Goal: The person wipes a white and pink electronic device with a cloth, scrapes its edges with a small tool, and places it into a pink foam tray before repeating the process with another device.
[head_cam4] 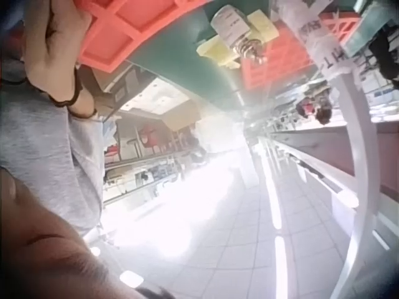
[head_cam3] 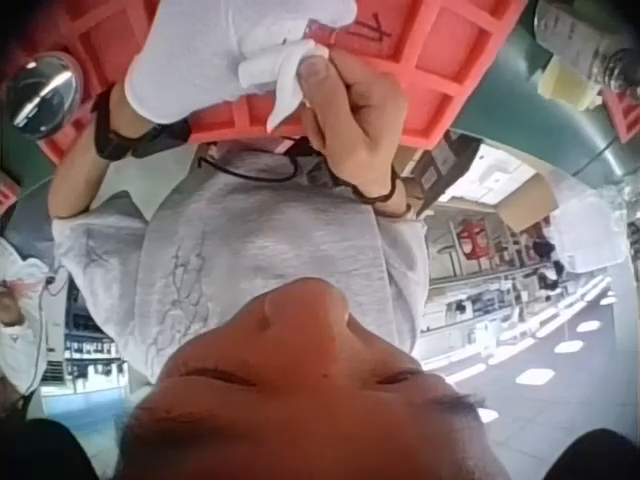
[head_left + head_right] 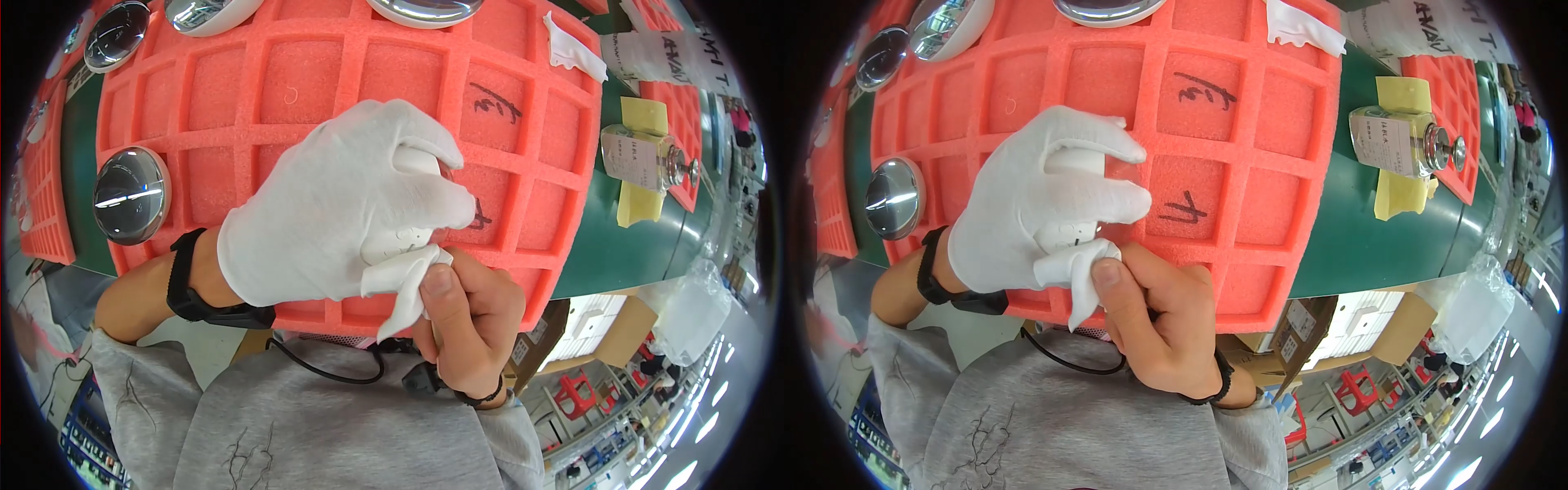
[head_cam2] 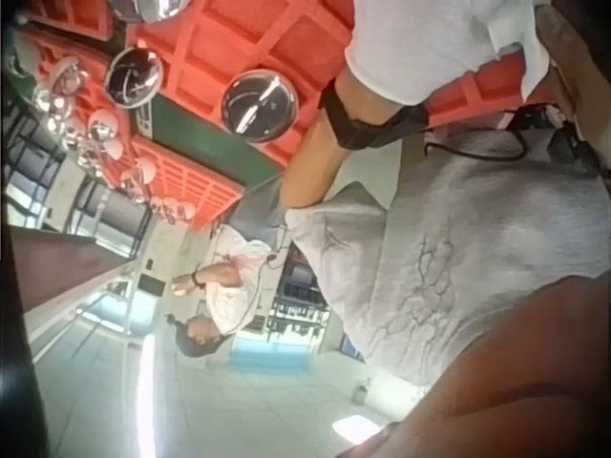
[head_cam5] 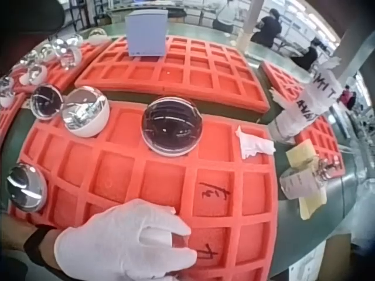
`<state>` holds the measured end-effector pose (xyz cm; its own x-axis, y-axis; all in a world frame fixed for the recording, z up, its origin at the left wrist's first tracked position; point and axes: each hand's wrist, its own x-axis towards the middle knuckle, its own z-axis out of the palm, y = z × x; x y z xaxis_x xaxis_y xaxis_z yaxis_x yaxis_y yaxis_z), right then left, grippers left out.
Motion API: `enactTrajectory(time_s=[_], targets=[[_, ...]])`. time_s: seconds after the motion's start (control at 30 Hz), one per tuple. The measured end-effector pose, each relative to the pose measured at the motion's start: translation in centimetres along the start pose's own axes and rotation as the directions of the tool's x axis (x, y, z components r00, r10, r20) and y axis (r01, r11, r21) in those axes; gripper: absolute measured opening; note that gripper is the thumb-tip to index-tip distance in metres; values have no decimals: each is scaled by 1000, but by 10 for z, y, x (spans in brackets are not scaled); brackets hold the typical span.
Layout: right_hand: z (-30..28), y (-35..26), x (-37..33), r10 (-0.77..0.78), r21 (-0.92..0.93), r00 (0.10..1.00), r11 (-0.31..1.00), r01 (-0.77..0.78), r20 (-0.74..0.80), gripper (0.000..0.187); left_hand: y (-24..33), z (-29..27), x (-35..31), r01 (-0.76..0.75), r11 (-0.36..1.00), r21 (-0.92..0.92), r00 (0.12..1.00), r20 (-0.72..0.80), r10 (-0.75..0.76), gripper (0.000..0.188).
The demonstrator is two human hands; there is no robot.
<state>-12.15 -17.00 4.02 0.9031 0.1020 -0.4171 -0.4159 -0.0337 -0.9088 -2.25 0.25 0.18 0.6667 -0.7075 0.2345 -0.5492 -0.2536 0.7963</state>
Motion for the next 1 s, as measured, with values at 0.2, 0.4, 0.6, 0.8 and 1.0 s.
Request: enactTrajectory(time_s=[0.2, 0.4, 0.6, 0.8, 1.0], targets=[[-1, -5, 4, 44, 70, 999, 997, -44, -3, 37, -1, -1, 0, -36, 998, 55, 999, 10, 35, 40], [-7, -15, 1, 193, 132, 981, 972, -193, 11, 34, 1, 1, 2, -56, 996, 74, 998, -18, 57, 44], [-10, -14, 5, 140, 124, 990, 982, -140, 4, 34, 0, 2, 0, -16, 1000, -3, 999, -32, 16, 46], [-7, -13, 8, 106, 47, 994, 993, -106, 8, 36, -2, 2, 1, -64, 997, 41, 998, 14, 64, 47], [-11, -12, 2, 110, 18, 994, 994, -111, 14, 30, -1, 3, 1, -42, 999, 6, 999, -14, 42, 47]])
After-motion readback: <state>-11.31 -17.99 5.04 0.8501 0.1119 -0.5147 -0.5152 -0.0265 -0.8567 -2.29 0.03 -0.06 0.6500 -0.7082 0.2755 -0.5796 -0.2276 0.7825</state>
